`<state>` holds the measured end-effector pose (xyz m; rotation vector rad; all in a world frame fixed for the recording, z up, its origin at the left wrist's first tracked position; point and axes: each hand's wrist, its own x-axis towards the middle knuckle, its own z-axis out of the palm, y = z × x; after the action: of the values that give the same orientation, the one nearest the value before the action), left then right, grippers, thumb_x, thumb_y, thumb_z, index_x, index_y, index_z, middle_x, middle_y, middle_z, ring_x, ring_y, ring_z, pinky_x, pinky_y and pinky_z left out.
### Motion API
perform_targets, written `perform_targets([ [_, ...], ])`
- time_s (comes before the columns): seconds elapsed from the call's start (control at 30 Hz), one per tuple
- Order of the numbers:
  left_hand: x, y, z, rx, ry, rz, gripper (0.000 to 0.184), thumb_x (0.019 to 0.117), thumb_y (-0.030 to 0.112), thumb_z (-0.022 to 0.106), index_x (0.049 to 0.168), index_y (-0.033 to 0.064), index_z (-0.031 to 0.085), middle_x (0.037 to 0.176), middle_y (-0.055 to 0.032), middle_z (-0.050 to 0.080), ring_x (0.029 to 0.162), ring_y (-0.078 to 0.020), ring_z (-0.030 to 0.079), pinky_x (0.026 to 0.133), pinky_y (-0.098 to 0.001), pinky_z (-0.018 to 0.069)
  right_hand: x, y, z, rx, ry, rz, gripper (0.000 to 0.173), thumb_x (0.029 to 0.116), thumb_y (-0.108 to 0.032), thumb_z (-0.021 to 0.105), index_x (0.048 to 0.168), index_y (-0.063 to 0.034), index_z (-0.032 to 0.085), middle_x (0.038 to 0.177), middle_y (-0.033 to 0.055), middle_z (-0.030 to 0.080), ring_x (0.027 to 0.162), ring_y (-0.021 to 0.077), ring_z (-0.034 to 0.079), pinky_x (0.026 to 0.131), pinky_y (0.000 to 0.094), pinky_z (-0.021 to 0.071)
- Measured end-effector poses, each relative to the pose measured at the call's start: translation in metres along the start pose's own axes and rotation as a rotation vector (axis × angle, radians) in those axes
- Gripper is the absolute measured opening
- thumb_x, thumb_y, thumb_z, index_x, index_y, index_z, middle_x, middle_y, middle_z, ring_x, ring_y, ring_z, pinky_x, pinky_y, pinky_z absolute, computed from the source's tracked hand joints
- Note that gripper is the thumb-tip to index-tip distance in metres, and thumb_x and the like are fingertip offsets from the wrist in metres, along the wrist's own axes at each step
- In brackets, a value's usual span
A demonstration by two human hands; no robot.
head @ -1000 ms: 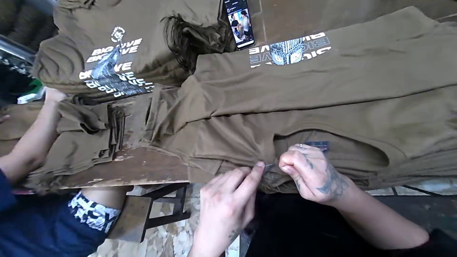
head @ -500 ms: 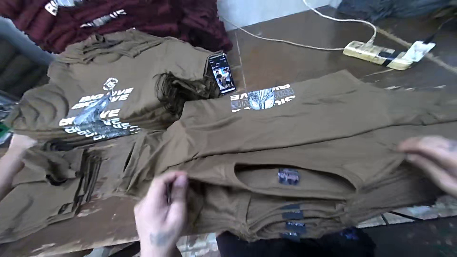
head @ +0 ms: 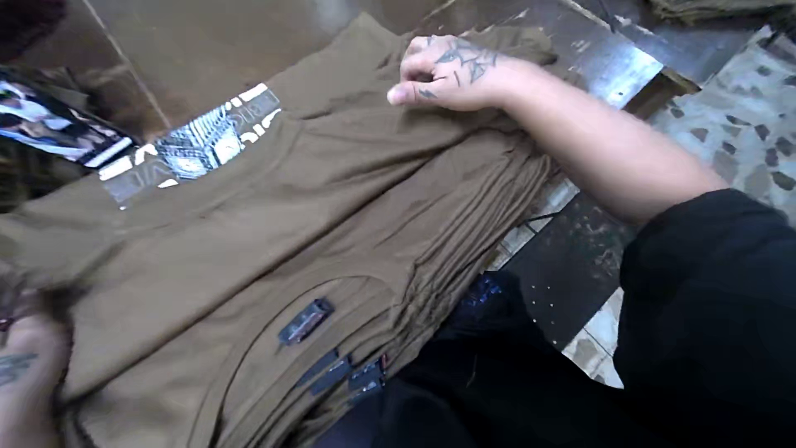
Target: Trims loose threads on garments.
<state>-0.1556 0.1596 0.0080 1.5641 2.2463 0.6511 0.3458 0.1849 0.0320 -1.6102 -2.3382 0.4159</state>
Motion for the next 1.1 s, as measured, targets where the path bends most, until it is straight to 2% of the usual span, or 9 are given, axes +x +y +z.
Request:
perform_targets([
  [0.17, 0.013, -0.033, -0.009, 0.256, -0.095, 0.362, 0.035, 0.1087, 0.004, 0.037, 0.133, -0.0196, 0.046, 0.126, -0.0437, 0.054, 0.119, -0.0552, 0.056, 0.102, -0.0654, 0.0419, -0.009, -0.018, -0.029, -0.063, -0.04, -0.014, 0.027, 0.1042, -0.03, 0.057, 0.112, -0.006, 0.065, 0.107, 0.0112, 0.065, 0.101, 0.0244, 0.062, 0.09, 0.0481, 0.0482],
  [0.27, 0.026, -0.027, -0.015, 0.202, -0.045, 0.254, 0.047, 0.1136, 0.021, 0.033, 0.145, -0.013, 0.04, 0.14, -0.0369, 0.05, 0.132, -0.0468, 0.049, 0.112, -0.0581, 0.0353, 0.015, -0.005, -0.028, -0.118, 0.164, 0.002, 0.031, 0.1045, -0.034, 0.055, 0.118, -0.0104, 0.069, 0.116, 0.0106, 0.07, 0.113, 0.0258, 0.065, 0.1, 0.0516, 0.048],
  [0.43, 0.022, -0.012, -0.007, 0.574, 0.052, 0.319, 0.037, 0.0992, 0.015, 0.059, 0.131, -0.0028, 0.057, 0.131, -0.04, 0.053, 0.127, -0.0642, 0.045, 0.098, -0.0873, 0.0247, 0.056, 0.041, 0.033, -0.184, 0.186, 0.013, 0.041, 0.1052, -0.04, 0.049, 0.126, -0.0073, 0.064, 0.138, 0.0219, 0.057, 0.132, 0.0415, 0.053, 0.105, 0.0635, 0.0435],
  [0.57, 0.015, -0.023, -0.021, 0.233, 0.253, 0.449, 0.04, 0.0986, 0.009, 0.044, 0.134, -0.0027, 0.057, 0.136, -0.0345, 0.054, 0.129, -0.0555, 0.049, 0.103, -0.075, 0.0341, 0.026, 0.041, 0.019, -0.037, 0.328, 0.043, 0.052, 0.1004, -0.049, 0.059, 0.13, -0.0066, 0.064, 0.14, 0.0204, 0.058, 0.133, 0.0387, 0.054, 0.11, 0.0599, 0.0428],
  [0.67, -0.051, -0.004, -0.036, -0.155, 0.364, 0.652, 0.044, 0.1095, 0.028, 0.038, 0.139, -0.0008, 0.052, 0.129, -0.0202, 0.063, 0.106, -0.0252, 0.067, 0.09, -0.0448, 0.0562, -0.046, 0.015, -0.005, 0.089, 0.486, 0.132, 0.046, 0.1011, -0.039, 0.063, 0.13, -0.0035, 0.064, 0.139, 0.0207, 0.059, 0.129, 0.0361, 0.058, 0.108, 0.0567, 0.0455],
  [0.77, -0.154, 0.043, -0.01, -0.26, 0.051, 0.815, 0.036, 0.1091, 0.025, 0.044, 0.135, 0.0032, 0.057, 0.108, -0.0083, 0.073, 0.075, -0.009, 0.069, 0.062, -0.029, 0.0577, -0.124, -0.009, 0.014, 0.19, 0.832, 0.094, 0.04, 0.1018, -0.034, 0.061, 0.122, 0.0003, 0.066, 0.124, 0.0171, 0.067, 0.113, 0.0222, 0.066, 0.101, 0.0402, 0.0533],
  [0.87, -0.214, 0.084, 0.043, -0.393, -0.515, 0.958, 0.046, 0.1079, 0.025, 0.042, 0.151, 0.01, 0.048, 0.136, -0.0045, 0.066, 0.091, -0.0063, 0.071, 0.074, -0.0295, 0.0614, -0.157, -0.048, 0.05, 0.335, 1.029, -0.076, 0.028, 0.1036, -0.033, 0.061, 0.109, -0.0071, 0.07, 0.106, 0.0009, 0.071, 0.096, 0.0077, 0.069, 0.086, 0.03, 0.0599],
  [1.0, -0.233, 0.09, 0.08, -1.4, -0.771, 0.57, 0.057, 0.1079, 0.035, 0.05, 0.159, 0.0159, 0.03, 0.122, 0.002, 0.067, 0.061, -0.0006, 0.062, 0.052, -0.0183, 0.0562, -0.168, -0.104, 0.083, 0.413, 0.805, -0.25, 0.024, 0.1044, -0.031, 0.061, 0.114, -0.0117, 0.071, 0.095, -0.0023, 0.073, 0.088, -0.0013, 0.067, 0.082, 0.0171, 0.0572],
  [1.1, -0.231, 0.083, 0.075, -1.476, -0.749, 0.551, 0.063, 0.1083, 0.034, 0.048, 0.162, 0.0246, 0.017, 0.12, 0.0008, 0.071, 0.061, -0.0025, 0.064, 0.052, -0.0183, 0.0564, -0.16, -0.124, 0.094, 0.422, 0.632, -0.386, 0.03, 0.1064, -0.027, 0.056, 0.128, -0.0077, 0.065, 0.092, 0.0051, 0.07, 0.084, 0.0059, 0.066, 0.081, 0.0192, 0.0553],
])
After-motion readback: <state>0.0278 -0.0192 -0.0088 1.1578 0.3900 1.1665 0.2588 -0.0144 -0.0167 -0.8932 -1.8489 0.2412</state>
